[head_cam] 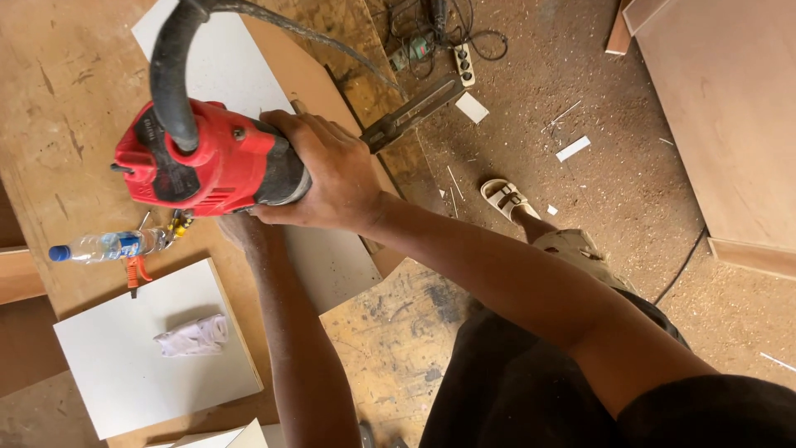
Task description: The person uses a hand-held power sander to smooth the edges and surfaces of a white-finished wooden drawer component.
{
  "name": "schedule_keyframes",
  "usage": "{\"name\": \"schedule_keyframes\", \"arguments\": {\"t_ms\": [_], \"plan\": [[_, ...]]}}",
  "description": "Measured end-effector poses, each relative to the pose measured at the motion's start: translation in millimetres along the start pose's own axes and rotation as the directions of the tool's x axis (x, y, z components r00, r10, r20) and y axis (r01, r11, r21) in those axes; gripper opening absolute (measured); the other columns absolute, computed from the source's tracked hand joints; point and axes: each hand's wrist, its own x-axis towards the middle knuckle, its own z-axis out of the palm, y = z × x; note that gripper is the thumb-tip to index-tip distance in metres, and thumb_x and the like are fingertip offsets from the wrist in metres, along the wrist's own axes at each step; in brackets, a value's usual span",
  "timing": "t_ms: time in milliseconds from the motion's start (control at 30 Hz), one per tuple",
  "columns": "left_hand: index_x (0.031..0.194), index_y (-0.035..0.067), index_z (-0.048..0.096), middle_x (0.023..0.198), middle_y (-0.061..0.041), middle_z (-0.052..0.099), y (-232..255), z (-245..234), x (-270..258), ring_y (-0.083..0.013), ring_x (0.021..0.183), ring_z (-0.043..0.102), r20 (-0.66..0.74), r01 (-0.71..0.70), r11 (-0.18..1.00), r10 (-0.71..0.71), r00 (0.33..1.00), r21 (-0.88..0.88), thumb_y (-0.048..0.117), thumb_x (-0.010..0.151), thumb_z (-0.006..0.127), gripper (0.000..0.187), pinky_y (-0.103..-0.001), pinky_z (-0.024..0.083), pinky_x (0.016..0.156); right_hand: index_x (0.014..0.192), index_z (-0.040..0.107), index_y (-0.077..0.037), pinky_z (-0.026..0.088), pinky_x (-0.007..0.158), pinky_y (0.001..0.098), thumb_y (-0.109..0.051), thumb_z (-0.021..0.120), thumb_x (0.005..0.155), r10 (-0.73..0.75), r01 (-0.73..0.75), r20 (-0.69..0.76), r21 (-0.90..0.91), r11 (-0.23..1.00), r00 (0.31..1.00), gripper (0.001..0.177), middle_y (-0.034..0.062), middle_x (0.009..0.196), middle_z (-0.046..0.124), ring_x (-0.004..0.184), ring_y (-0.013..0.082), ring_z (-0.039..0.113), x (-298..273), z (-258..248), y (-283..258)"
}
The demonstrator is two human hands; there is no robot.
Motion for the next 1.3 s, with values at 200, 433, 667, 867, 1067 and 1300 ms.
{"name": "schedule_keyframes", "arguments": {"t_ms": [200,433,667,867,1067,1300], "plan": [[0.131,0.033,0.049,0.098,0.000,0.077,16.8,-20.8,-17.2,-0.0319,0.092,0.085,-0.024,0.035,0.999,-0.036,0.999,-0.019,0.063,0.099,0.082,0.054,-0.056,0.069,0.061,0.146,0.067,-0.014,0.072,0.095,0.0384,-0.051,0.108,0.073,-0.015,0.015,-0.021,0.011,1.000,1.000,0.092,0.0036,0.118,0.081,0.105,0.0239,0.087,11.1,10.5,7.4],[0.120,0.039,0.056,0.086,0.006,0.085,39.3,-43.4,-38.9,-0.0244,0.086,0.089,-0.065,0.082,0.994,-0.087,0.994,-0.076,0.075,0.102,0.077,0.046,-0.049,0.070,0.057,0.144,0.067,-0.014,0.072,0.093,0.0362,-0.049,0.106,0.074,-0.039,0.038,-0.046,-0.022,0.999,0.998,0.088,0.0033,0.119,0.081,0.102,0.0237,0.088,24.3,29.6,27.8],[0.122,0.001,0.062,0.121,-0.041,0.077,105.5,-100.1,-82.7,-0.0679,0.114,0.071,0.020,0.180,0.968,-0.179,0.984,-0.173,0.071,0.117,0.041,0.073,-0.079,0.053,0.087,0.146,0.060,-0.009,0.069,0.104,0.0399,-0.062,0.098,0.090,-0.010,0.014,0.089,-0.043,0.999,0.996,0.086,0.0098,0.128,0.082,0.115,0.0304,0.085,43.4,42.4,45.9],[0.125,0.001,0.061,0.117,-0.043,0.077,103.2,-88.5,-81.7,-0.0700,0.108,0.071,-0.002,0.173,0.977,-0.174,0.985,-0.127,0.066,0.119,0.043,0.068,-0.080,0.054,0.086,0.149,0.059,-0.009,0.068,0.105,0.0396,-0.060,0.103,0.085,-0.002,0.005,0.086,-0.034,0.999,0.996,0.093,0.0101,0.136,0.082,0.121,0.0297,0.085,57.1,65.5,71.7],[0.128,0.002,0.061,0.118,-0.037,0.079,108.8,-89.6,-87.4,-0.0647,0.108,0.073,0.036,0.220,0.969,-0.218,0.975,-0.109,0.067,0.119,0.041,0.068,-0.077,0.055,0.089,0.144,0.059,-0.006,0.071,0.096,0.0404,-0.056,0.106,0.080,-0.026,0.028,0.049,-0.046,0.999,0.998,0.093,0.0104,0.140,0.080,0.114,0.0270,0.087,70.4,86.6,96.6],[0.130,0.000,0.060,0.115,-0.035,0.079,109.5,-89.2,-101.8,-0.0627,0.102,0.075,0.056,0.238,0.968,-0.234,0.971,-0.076,0.063,0.120,0.043,0.066,-0.075,0.057,0.084,0.143,0.062,-0.009,0.073,0.081,0.0379,-0.073,0.092,0.089,-0.068,0.069,0.014,-0.064,0.996,0.998,0.089,0.0103,0.122,0.082,0.098,0.0270,0.086,84.9,100.6,114.7]]}}
